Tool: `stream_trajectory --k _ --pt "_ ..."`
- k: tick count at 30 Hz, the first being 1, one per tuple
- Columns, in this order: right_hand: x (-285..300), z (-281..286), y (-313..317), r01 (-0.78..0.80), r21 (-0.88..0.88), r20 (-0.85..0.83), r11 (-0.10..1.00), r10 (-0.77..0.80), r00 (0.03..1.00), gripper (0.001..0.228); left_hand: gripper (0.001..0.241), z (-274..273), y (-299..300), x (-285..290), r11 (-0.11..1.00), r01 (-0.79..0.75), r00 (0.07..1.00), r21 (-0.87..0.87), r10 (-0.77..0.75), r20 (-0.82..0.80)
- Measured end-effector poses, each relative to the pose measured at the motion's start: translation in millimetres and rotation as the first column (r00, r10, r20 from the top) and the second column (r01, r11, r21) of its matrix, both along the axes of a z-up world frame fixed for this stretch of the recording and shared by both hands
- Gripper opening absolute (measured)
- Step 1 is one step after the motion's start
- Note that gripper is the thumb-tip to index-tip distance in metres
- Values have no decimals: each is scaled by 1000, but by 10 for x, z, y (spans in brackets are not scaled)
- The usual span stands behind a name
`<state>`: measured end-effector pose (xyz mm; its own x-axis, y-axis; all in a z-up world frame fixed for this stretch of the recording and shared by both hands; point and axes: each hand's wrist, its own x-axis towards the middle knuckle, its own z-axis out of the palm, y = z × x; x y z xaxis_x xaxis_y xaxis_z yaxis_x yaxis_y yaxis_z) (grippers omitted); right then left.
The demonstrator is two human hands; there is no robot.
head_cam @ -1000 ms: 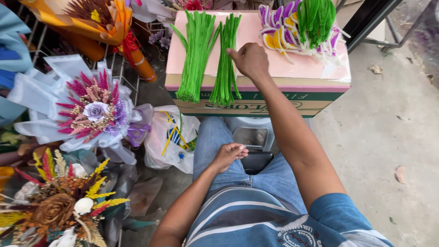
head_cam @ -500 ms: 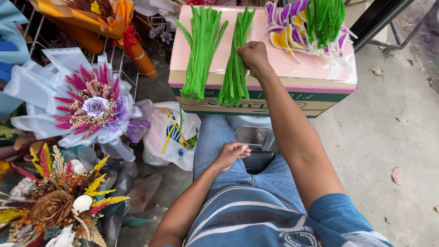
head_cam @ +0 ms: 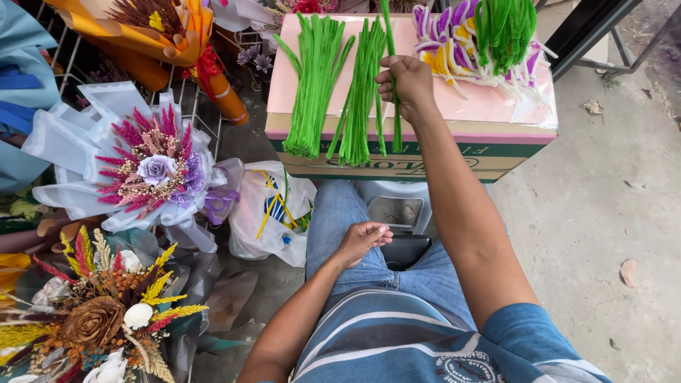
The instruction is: The person is folding and preparing green floral strips for use in flower arrangements.
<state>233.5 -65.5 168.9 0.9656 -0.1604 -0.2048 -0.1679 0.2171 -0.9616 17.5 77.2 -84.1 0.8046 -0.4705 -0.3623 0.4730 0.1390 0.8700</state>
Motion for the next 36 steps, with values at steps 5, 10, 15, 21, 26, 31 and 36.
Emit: stream_trajectory --k 5,10,15,21,26,31,36 --pt "-647 -191 -299 -49 140 201 989 20 979 19 31 -51 18 -48 998 -46 999 -45 47 16" --pt "-1629 -991 -416 7 189 307 982 -65 950 18 29 342 -74 -142 998 -71 990 0 70 119" --pt "-2171 -1677 -179 42 263 133 964 -79 988 22 22 543 -220 -148 991 -42 849 124 -30 528" --pt "-2261 -1843 -209 -89 385 212 919 5 977 26 14 778 -198 -300 992 -63 855 109 -3 519" --pt "-2410 -1541 -359 -251 160 337 955 186 923 36 14 1031 -189 -215 977 -150 872 151 59 487" --pt "-2636 -1205 -632 -301 -363 512 882 458 726 82 17 1569 -146 -91 960 -263 848 100 180 499" --pt "-2866 -1168 -595 16 -742 504 670 542 672 95 14 1644 -240 -68 965 -260 839 26 213 500"
